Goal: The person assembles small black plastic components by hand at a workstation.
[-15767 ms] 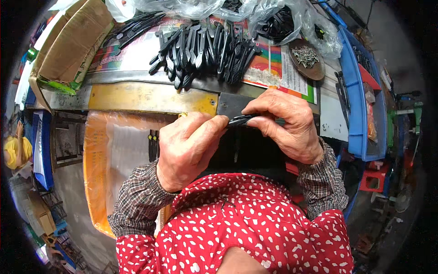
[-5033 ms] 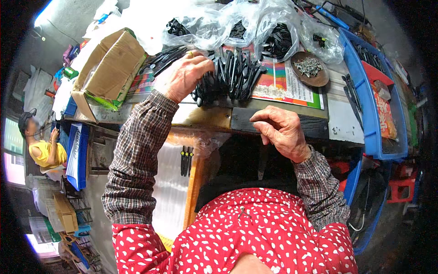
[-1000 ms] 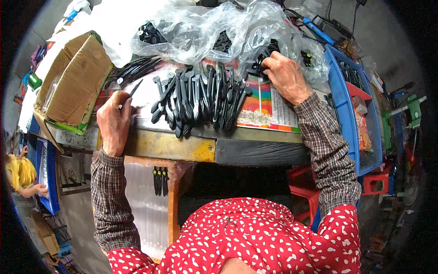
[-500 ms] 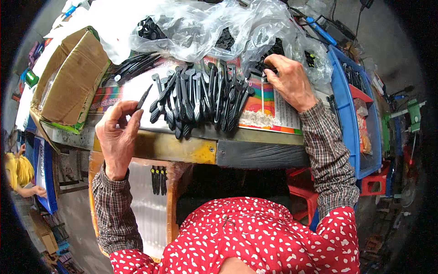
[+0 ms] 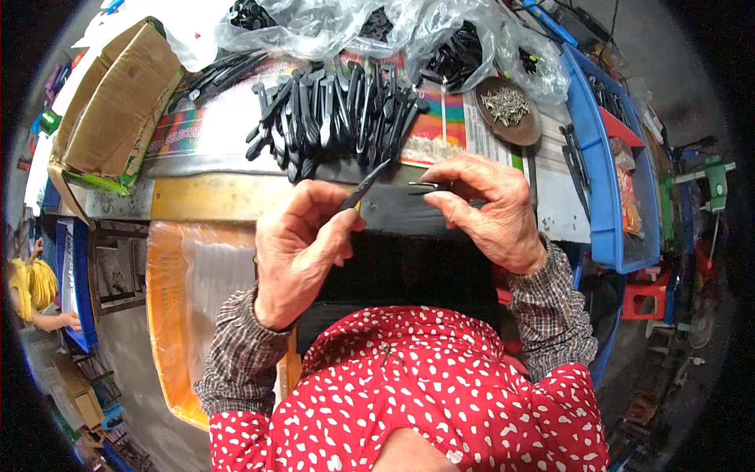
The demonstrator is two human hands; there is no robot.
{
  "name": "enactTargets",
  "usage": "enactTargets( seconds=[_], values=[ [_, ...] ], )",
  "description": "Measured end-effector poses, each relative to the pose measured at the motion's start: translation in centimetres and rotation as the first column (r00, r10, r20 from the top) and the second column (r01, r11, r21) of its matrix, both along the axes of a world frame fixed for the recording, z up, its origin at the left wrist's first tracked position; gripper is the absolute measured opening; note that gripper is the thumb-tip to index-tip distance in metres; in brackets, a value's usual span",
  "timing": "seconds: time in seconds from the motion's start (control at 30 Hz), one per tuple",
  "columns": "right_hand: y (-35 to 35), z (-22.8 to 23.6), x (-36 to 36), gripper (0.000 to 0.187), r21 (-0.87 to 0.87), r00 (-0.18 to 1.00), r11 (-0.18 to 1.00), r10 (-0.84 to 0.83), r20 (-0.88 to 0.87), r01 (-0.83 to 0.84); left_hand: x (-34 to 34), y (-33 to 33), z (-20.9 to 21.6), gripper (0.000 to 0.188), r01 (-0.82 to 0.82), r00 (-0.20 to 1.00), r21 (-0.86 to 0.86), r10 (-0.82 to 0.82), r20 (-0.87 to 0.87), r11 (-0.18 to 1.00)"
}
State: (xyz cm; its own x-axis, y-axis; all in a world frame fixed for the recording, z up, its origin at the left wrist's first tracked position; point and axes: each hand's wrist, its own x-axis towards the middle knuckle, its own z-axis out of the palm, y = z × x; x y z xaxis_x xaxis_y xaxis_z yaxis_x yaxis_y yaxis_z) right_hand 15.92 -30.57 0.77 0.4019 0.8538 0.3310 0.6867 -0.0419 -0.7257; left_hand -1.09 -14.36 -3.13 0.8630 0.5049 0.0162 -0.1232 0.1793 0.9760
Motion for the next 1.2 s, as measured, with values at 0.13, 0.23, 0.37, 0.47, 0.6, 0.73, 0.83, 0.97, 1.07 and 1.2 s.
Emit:
enactTargets(
  seconds=[0.13, 0.23, 0.37, 0.47, 0.6, 0.73, 0.83, 0.97, 1.07, 1.2],
  values=[
    [-1.2, -0.8, -1.4, 0.015, 0.021, 0.993, 0.999, -0.033, -0.115, 0.036, 0.4, -1.8, -0.8, 0.013, 0.044, 0.998, -0.057, -0.042, 0.041, 0.997],
    [-2.1, -0.7, -1.8, 0.016, 0.067, 0.998, 0.998, 0.012, -0.065, -0.007, 0.2, -2.6, -1.0, 0.015, 0.046, 0.999, -0.001, -0.046, -0.002, 0.999],
    [-3.1, -0.2, -1.8, 0.016, 0.123, 1.000, 0.992, -0.025, 0.011, 0.023, -0.3, -3.1, -0.9, 0.013, 0.031, 0.998, 0.281, -0.013, -0.066, 0.959],
    [-3.4, -0.1, -2.2, 0.019, 0.155, 0.996, 0.987, -0.053, 0.065, 0.043, -0.6, -3.7, -1.3, 0.013, -0.003, 1.000, 0.430, 0.010, -0.013, 0.903],
    [-3.6, -0.6, -2.1, 0.020, 0.105, 1.000, 0.994, -0.015, 0.002, 0.015, -0.8, -4.2, -0.8, 0.016, -0.047, 0.999, 0.647, 0.027, 0.042, 0.761],
    [-3.8, -0.6, -2.2, 0.019, 0.064, 1.000, 0.998, 0.009, -0.007, -0.009, -0.5, -4.0, -1.0, 0.019, -0.135, 0.987, 0.767, 0.014, 0.162, 0.627],
    [-3.9, -0.8, -2.2, 0.018, 0.015, 0.998, 0.998, 0.056, -0.024, -0.056, -0.5, -4.0, -1.0, 0.021, -0.137, 0.987, 0.806, 0.006, 0.164, 0.576],
    [-3.8, -1.2, -2.5, 0.018, 0.028, 0.994, 0.998, 0.052, -0.100, -0.049, -0.6, -4.2, -1.0, 0.022, -0.153, 0.983, 0.812, 0.004, 0.182, 0.564],
    [-3.8, -1.4, -2.5, 0.019, 0.020, 0.990, 0.999, 0.045, -0.136, -0.043, -0.6, -4.1, -1.1, 0.021, -0.143, 0.985, 0.816, 0.002, 0.172, 0.560],
    [-3.6, -1.3, -2.6, 0.016, 0.005, 0.976, 0.998, 0.069, -0.208, -0.069, -0.5, -4.0, -1.2, 0.021, -0.147, 0.984, 0.829, -0.005, 0.178, 0.540]
  ],
)
